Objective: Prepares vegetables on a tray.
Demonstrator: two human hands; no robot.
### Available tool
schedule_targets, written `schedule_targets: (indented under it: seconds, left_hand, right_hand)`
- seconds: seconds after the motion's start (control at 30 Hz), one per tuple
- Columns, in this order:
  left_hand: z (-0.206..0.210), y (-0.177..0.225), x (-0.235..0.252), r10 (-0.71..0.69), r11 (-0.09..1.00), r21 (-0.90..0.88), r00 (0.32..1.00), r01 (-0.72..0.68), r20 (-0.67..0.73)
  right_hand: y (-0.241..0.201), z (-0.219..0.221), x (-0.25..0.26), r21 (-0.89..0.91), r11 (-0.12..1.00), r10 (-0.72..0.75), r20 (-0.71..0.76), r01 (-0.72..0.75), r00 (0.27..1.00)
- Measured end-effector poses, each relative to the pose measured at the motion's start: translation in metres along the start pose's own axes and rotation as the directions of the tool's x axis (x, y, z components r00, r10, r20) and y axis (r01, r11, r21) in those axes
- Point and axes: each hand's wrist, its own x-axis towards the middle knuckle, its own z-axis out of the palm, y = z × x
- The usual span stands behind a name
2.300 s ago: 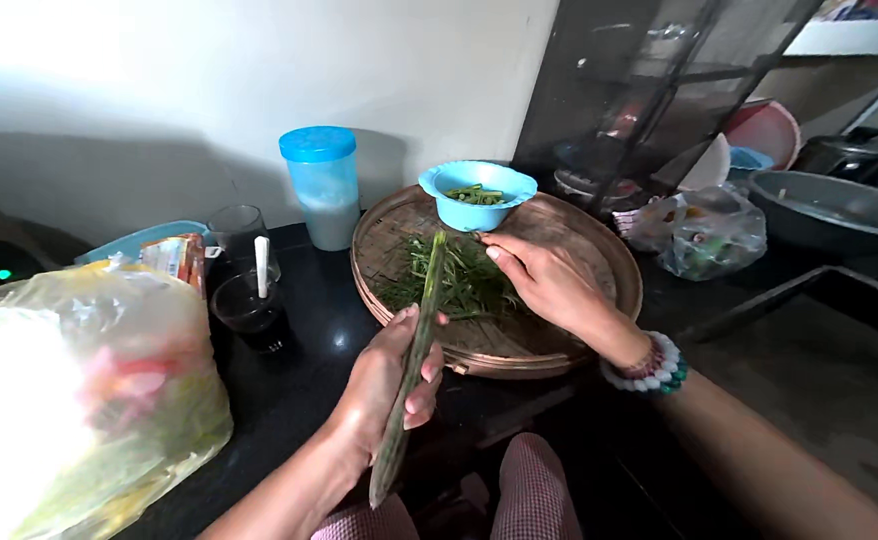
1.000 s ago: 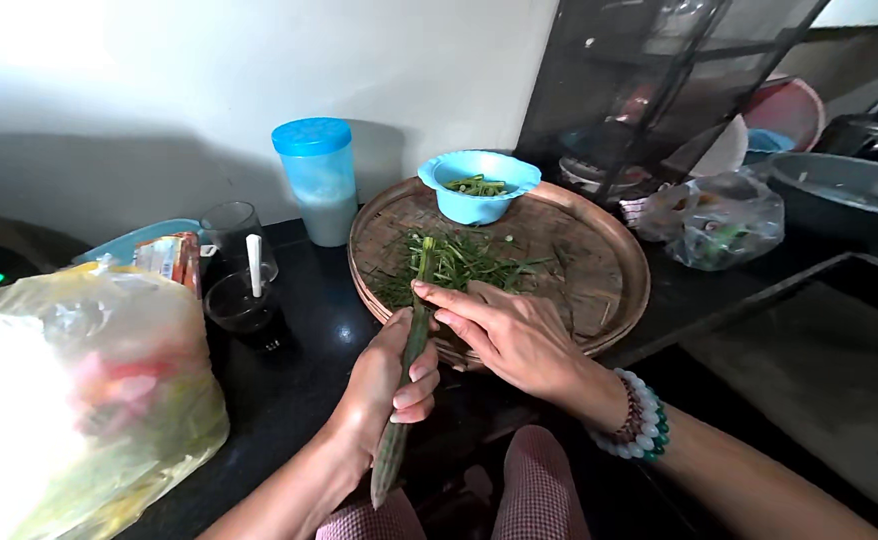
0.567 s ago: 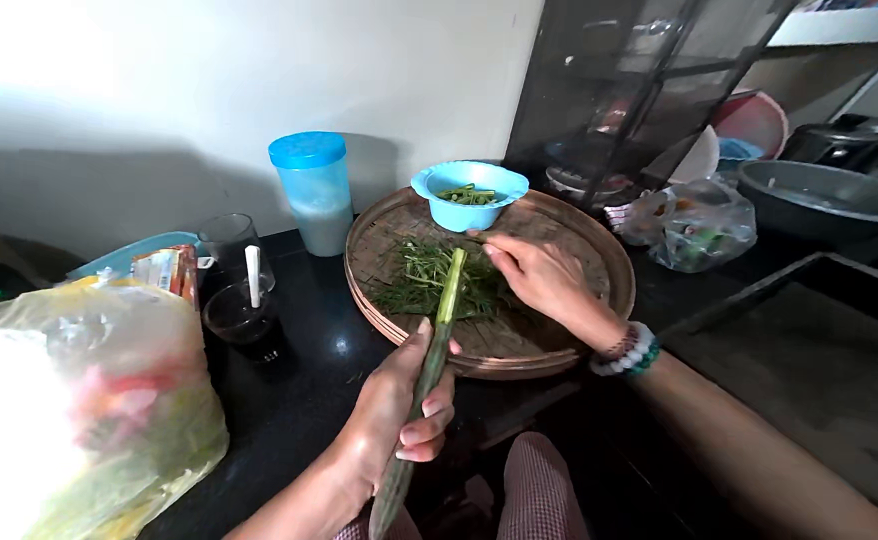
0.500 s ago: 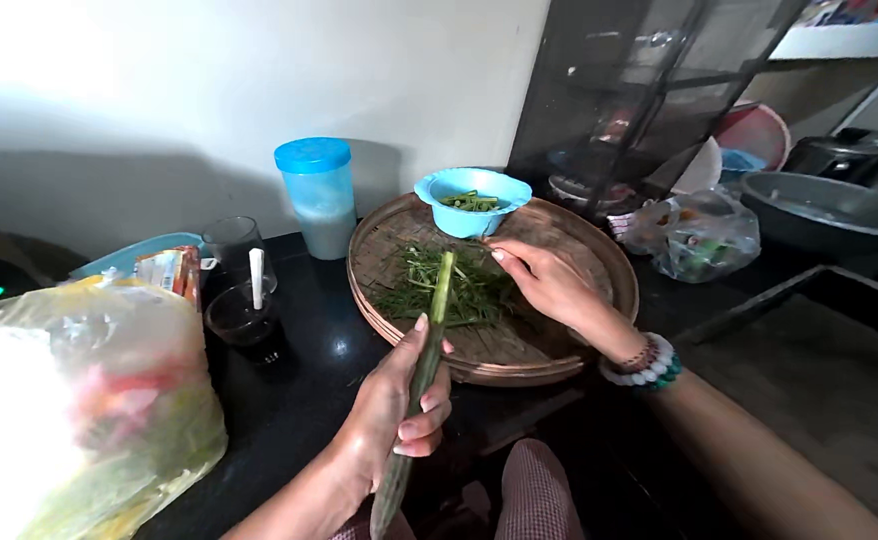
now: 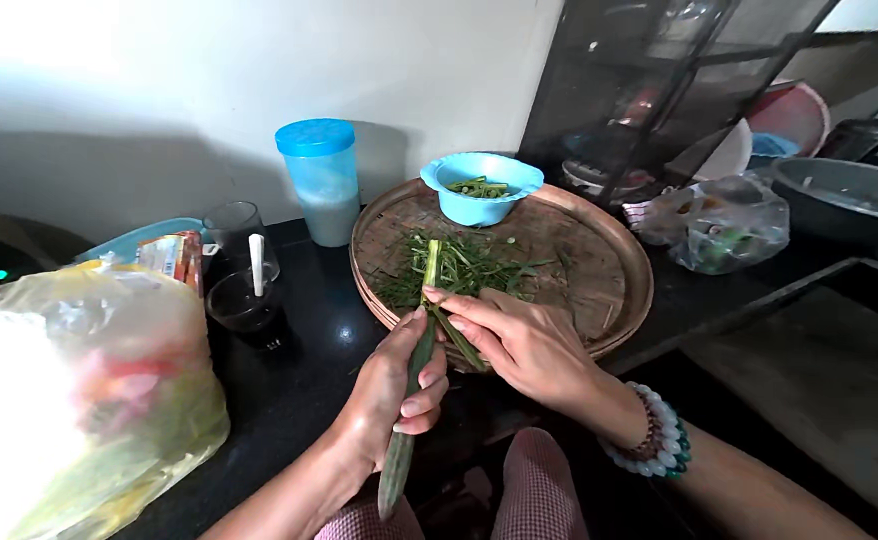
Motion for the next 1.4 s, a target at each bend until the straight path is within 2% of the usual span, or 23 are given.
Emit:
schedule_targets:
  seconds: [0.17, 0.3, 0.33, 0.4, 0.43, 0.47, 0.5, 0.57, 0.63, 0.7, 0.8, 0.97, 1.13, 1.23, 1.4]
  left_hand:
    - [0.0, -0.005, -0.003, -0.068, 0.998, 0.018, 0.995, 0.067, 0.076]
    - [-0.003, -0.004, -0.002, -0.024, 0.998, 0.066, 0.999, 0.022, 0.036]
    - [-0.004, -0.003, -0.002, -0.007, 0.997, 0.072, 1.0, 0.006, 0.011]
    - [-0.006, -0.004, -0.001, 0.004, 0.998, 0.066, 1.0, -0.002, -0.024]
    - [-0.006, -0.003, -0.001, 0.003, 0.998, 0.06, 0.999, -0.001, -0.038]
    - [-0.005, -0.002, 0.0, 0.002, 0.999, 0.053, 0.999, 0.001, -0.046]
    - [-0.005, -0.002, 0.001, 0.0, 0.999, 0.047, 0.999, 0.002, -0.051]
    - [-0.005, -0.002, 0.002, 0.005, 0.999, 0.048, 0.999, -0.002, -0.047]
    - [-0.005, -0.003, 0.003, 0.013, 0.998, 0.058, 0.999, -0.01, -0.042]
    - [-0.004, -0.003, 0.003, 0.015, 0.997, 0.077, 0.999, -0.012, -0.046]
    - [-0.004, -0.005, 0.002, 0.031, 0.991, 0.128, 0.997, -0.022, -0.07]
    - [0.001, -0.008, -0.001, 0.052, 0.977, 0.212, 0.993, -0.029, -0.104]
    - [0.001, -0.011, -0.002, 0.003, 0.977, 0.214, 0.997, 0.013, -0.076]
    - [-0.002, -0.008, -0.004, 0.005, 0.991, 0.136, 0.999, 0.001, -0.039]
    - [-0.006, -0.003, 0.0, 0.03, 0.999, 0.015, 0.999, -0.03, -0.03]
  right_hand:
    - [0.033, 0.0, 0.021, -0.019, 0.995, 0.093, -0.05, -0.094, 0.994]
    - [0.065, -0.013, 0.032, 0.028, 0.965, 0.255, 0.107, -0.259, 0.961]
    - [0.072, -0.019, 0.035, -0.006, 0.952, 0.299, 0.215, -0.305, 0.93]
    - [0.076, -0.026, 0.038, -0.125, 0.909, 0.409, 0.441, -0.397, 0.799]
    - [0.074, -0.027, 0.039, -0.173, 0.891, 0.448, 0.469, -0.419, 0.761]
    - [0.069, -0.029, 0.038, -0.182, 0.885, 0.463, 0.453, -0.429, 0.762]
    - [0.062, -0.03, 0.034, -0.149, 0.897, 0.441, 0.397, -0.417, 0.805]
    - [0.045, -0.028, 0.025, -0.012, 0.953, 0.298, 0.231, -0.303, 0.926]
    - [0.025, -0.023, 0.016, 0.121, 0.981, 0.137, 0.124, -0.152, 0.983]
    - [0.008, -0.017, 0.005, 0.143, 0.989, 0.02, 0.11, -0.036, 0.994]
    - [-0.002, -0.006, -0.006, 0.007, 0.999, -0.039, 0.051, 0.039, 0.998]
    - [0.007, -0.006, -0.001, -0.096, 0.995, -0.036, -0.004, 0.035, 0.999]
    - [0.033, -0.007, 0.019, -0.145, 0.986, 0.083, -0.007, -0.083, 0.997]
    - [0.05, -0.012, 0.026, -0.099, 0.98, 0.168, -0.022, -0.17, 0.985]
    - [0.016, -0.009, 0.007, 0.117, 0.993, 0.023, 0.011, -0.024, 1.0]
